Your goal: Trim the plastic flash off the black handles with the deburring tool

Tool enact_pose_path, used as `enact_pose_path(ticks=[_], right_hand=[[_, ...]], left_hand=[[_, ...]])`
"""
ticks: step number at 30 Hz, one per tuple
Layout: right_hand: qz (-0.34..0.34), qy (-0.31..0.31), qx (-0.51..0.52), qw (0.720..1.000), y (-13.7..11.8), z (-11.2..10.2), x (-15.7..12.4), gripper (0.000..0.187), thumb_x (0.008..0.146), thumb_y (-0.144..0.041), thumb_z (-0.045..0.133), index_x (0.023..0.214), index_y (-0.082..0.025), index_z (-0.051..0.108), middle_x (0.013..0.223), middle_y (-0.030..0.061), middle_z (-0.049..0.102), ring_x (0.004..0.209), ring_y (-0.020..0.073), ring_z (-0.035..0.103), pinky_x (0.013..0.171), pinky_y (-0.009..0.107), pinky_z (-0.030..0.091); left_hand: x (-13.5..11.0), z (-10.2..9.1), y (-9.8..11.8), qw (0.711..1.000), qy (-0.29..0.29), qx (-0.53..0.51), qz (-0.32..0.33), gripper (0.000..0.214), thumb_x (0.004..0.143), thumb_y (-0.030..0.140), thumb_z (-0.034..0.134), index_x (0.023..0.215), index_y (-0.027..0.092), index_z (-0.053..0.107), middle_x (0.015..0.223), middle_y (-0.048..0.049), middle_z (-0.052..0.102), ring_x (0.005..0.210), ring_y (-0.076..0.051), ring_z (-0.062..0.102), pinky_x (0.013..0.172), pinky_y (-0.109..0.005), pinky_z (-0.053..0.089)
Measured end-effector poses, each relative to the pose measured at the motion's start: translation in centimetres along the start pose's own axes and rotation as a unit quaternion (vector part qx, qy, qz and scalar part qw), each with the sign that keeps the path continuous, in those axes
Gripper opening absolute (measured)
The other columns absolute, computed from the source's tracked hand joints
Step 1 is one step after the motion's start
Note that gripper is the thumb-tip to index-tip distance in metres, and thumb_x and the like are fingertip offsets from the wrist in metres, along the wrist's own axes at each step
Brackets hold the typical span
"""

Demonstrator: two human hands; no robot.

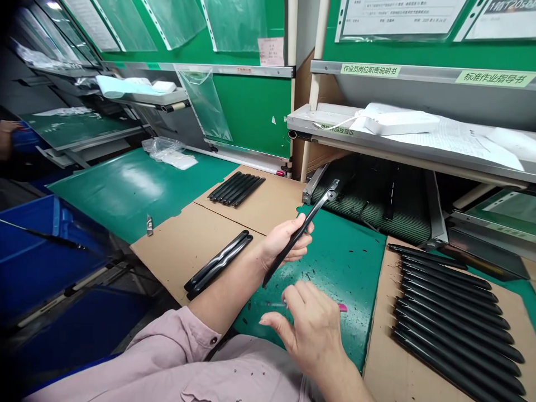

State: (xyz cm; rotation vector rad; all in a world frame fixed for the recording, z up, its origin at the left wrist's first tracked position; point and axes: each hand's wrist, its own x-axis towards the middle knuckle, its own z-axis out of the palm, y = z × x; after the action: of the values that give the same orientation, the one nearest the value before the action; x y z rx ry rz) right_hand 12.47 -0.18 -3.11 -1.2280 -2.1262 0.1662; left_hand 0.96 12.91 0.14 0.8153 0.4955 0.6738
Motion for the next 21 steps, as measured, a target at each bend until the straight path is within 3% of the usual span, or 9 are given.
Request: enact_pose_path(ticks=[2, 4, 8, 10, 15, 21], right_hand=[[0.005, 0.047, 0.050, 0.998, 0.1, -0.3, 0.1, 0.033, 0.095, -0.046, 0.056, 0.075, -0.020, 0.052, 0.065, -0.0016, 0.051, 0.060, 0.0132, 0.046, 0.058, 0.028, 0.030], [0.070, 0.107, 0.082, 0.988, 0.5, -0.8, 0.5, 0.029, 0.092, -0.039, 0.063, 0.073, -0.020, 0.052, 0.064, -0.0025, 0.050, 0.058, 0.0111, 0.045, 0.057, 0.026, 0.032], [0.248, 0.177, 0.149, 0.941, 2.4, -2.0, 1.4, 0.031, 0.090, -0.046, 0.062, 0.074, -0.020, 0.056, 0.060, -0.0045, 0.044, 0.050, 0.0091, 0.037, 0.047, 0.024, 0.029], [0.293, 0.190, 0.191, 0.918, 3.4, -2.5, 1.5, 0.033, 0.092, -0.051, 0.056, 0.083, -0.020, 0.060, 0.059, -0.0049, 0.042, 0.049, 0.0094, 0.035, 0.045, 0.024, 0.027], [0.287, 0.188, 0.221, 0.913, 5.0, -3.7, 1.6, 0.042, 0.100, -0.050, 0.037, 0.110, -0.022, 0.067, 0.085, 0.0022, 0.060, 0.073, 0.0145, 0.054, 0.062, 0.026, 0.043], [0.230, 0.279, 0.069, 0.930, 5.1, -5.1, 2.6, 0.027, 0.094, -0.041, 0.057, 0.110, -0.025, 0.071, 0.098, 0.0030, 0.066, 0.084, 0.0169, 0.062, 0.073, 0.029, 0.048]], left_hand=[[0.0, 0.0, -0.2, 0.999, -0.032, 0.005, 0.005, 0.036, 0.088, 0.057, 0.051, 0.083, 0.021, 0.047, 0.043, 0.0121, 0.027, 0.031, -0.005, 0.015, 0.028, -0.014, 0.014], [-0.2, 0.1, -0.5, 0.998, -0.052, 0.016, 0.009, 0.034, 0.087, 0.054, 0.056, 0.083, 0.022, 0.046, 0.043, 0.0122, 0.028, 0.031, -0.005, 0.016, 0.028, -0.015, 0.013], [-0.6, 0.5, -0.8, 0.997, -0.069, 0.042, 0.004, 0.031, 0.085, 0.047, 0.061, 0.083, 0.022, 0.044, 0.046, 0.0125, 0.028, 0.032, -0.004, 0.018, 0.031, -0.016, 0.014], [-1.0, 0.6, -0.9, 0.995, -0.073, 0.061, 0.007, 0.029, 0.082, 0.039, 0.066, 0.084, 0.021, 0.044, 0.049, 0.0126, 0.030, 0.034, -0.003, 0.021, 0.033, -0.016, 0.016], [-2.0, 0.5, -1.5, 0.990, -0.068, 0.123, 0.033, 0.024, 0.078, 0.024, 0.067, 0.087, 0.020, 0.045, 0.053, 0.0105, 0.039, 0.038, -0.004, 0.029, 0.036, -0.017, 0.021], [-3.7, 0.8, -2.4, 0.986, -0.063, 0.152, 0.014, 0.025, 0.078, 0.028, 0.066, 0.087, 0.019, 0.044, 0.056, 0.0103, 0.038, 0.041, -0.004, 0.030, 0.040, -0.018, 0.024]])
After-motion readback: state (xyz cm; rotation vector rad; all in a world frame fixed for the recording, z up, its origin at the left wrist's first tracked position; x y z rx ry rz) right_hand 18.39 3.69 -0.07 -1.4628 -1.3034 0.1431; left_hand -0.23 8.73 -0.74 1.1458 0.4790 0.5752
